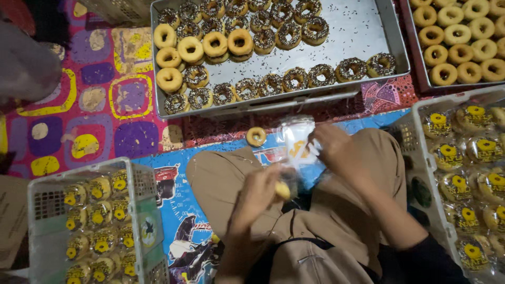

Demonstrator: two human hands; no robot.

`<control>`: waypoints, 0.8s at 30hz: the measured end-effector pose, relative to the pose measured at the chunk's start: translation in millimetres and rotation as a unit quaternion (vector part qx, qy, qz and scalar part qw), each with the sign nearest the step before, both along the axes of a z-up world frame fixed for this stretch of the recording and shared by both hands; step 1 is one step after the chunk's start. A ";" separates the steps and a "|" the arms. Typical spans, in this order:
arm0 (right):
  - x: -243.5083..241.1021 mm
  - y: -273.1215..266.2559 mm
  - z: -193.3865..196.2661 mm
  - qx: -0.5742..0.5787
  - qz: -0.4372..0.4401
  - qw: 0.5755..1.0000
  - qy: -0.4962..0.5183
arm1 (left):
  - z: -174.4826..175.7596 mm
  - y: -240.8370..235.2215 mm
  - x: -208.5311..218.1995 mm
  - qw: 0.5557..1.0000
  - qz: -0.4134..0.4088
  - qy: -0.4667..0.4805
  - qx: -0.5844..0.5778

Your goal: The person sits on a mat and repeatedly picks donuts from metal trays, places them into small clear plastic bags, and stacks the filled bags in a white crate. The donuts include plain and chocolate-sprinkled varieties.

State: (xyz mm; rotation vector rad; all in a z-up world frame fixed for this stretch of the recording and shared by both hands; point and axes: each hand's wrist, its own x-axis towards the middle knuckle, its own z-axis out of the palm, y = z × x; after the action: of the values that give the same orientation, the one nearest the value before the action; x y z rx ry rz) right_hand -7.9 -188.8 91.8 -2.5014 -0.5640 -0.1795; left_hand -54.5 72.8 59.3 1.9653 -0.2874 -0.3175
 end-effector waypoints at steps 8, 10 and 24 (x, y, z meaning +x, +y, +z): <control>-13.6 44.5 -31.4 0.164 -0.058 0.980 0.098 | 6.7 -12.8 1.2 0.904 0.351 0.144 -0.195; -13.9 74.7 -38.5 0.174 -0.013 0.981 0.081 | 11.0 -39.6 -1.0 0.874 0.299 0.006 -0.383; -32.3 105.0 -94.8 0.406 -0.097 0.865 0.278 | 13.1 1.4 14.3 0.946 0.312 0.051 0.076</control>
State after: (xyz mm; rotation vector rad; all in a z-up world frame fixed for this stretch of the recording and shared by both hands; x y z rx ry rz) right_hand -40.2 -83.8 -3.0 -1.6470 0.0324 0.1993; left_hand -40.2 74.2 72.4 2.0686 0.4391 -0.0240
